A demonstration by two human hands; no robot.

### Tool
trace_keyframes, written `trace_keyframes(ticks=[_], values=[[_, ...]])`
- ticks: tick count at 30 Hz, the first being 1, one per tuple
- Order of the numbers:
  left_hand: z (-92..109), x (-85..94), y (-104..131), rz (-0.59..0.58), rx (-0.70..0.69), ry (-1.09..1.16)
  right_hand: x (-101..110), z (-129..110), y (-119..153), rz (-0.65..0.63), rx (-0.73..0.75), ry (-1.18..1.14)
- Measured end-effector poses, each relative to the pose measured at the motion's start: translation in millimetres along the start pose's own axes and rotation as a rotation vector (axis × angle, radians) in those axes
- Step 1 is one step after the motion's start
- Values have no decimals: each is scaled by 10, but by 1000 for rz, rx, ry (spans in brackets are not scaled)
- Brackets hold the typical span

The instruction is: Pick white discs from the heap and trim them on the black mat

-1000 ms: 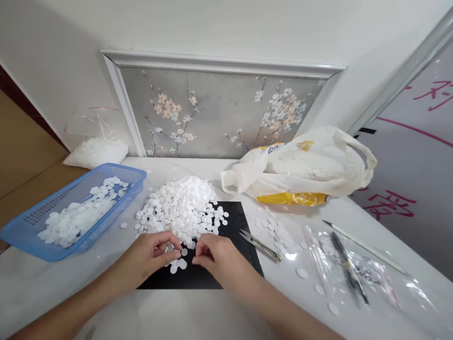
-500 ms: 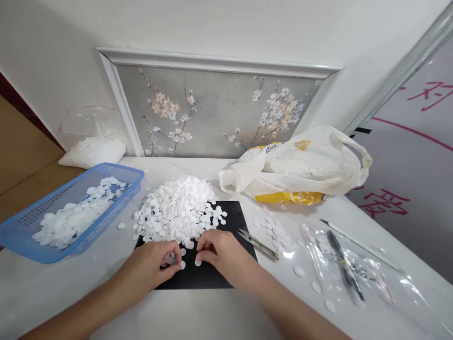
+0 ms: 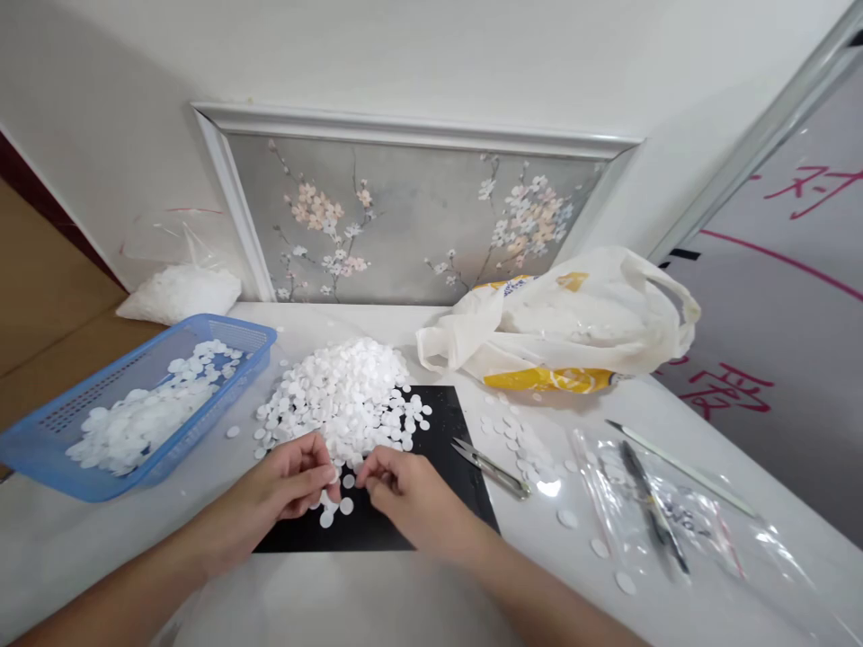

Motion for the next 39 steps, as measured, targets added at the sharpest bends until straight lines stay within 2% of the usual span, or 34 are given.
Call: trace_keyframes(ticks=[3,7,12,19,25,27,29,31,33,36,39], values=[[-15,-4,-7,3,43,177,-116,-15,10,37,36,242],[-39,27,-30,35,37,193,-198,-63,6,80,80,432],[-59,31,-48,45,16,207,-118,-40,-16,91,-19,366],[20,34,-17,29,-5,129,79,-84,12,113,79,395],[21,10,-5,-5,0,125,115,-121,42,-109,85,389],[5,12,-10,2,8,126,193,-149,50,-64,63,379],[-14,22,-21,12,28,108,277,-163,50,35,39,391],[-33,30,-36,11,52,65,294,-143,43,93,14,386],[-29,45,-53,25,41,-36,236,-93,24,86,-12,360],[23,78,-61,117,-54,-338,129,1,-7,51,-66,369],[65,49,-38,184,-130,-595,129,54,-17,58,-83,410]])
Point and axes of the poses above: each hand's wrist, its own y-axis away from the middle knuckle, its own x-axis out of the back of the hand, z = x × y, the point moved 7 cm from there along -y, towards the middle knuckle, and after that the axes turned 10 degrees about -y, right-handed, at the moved point
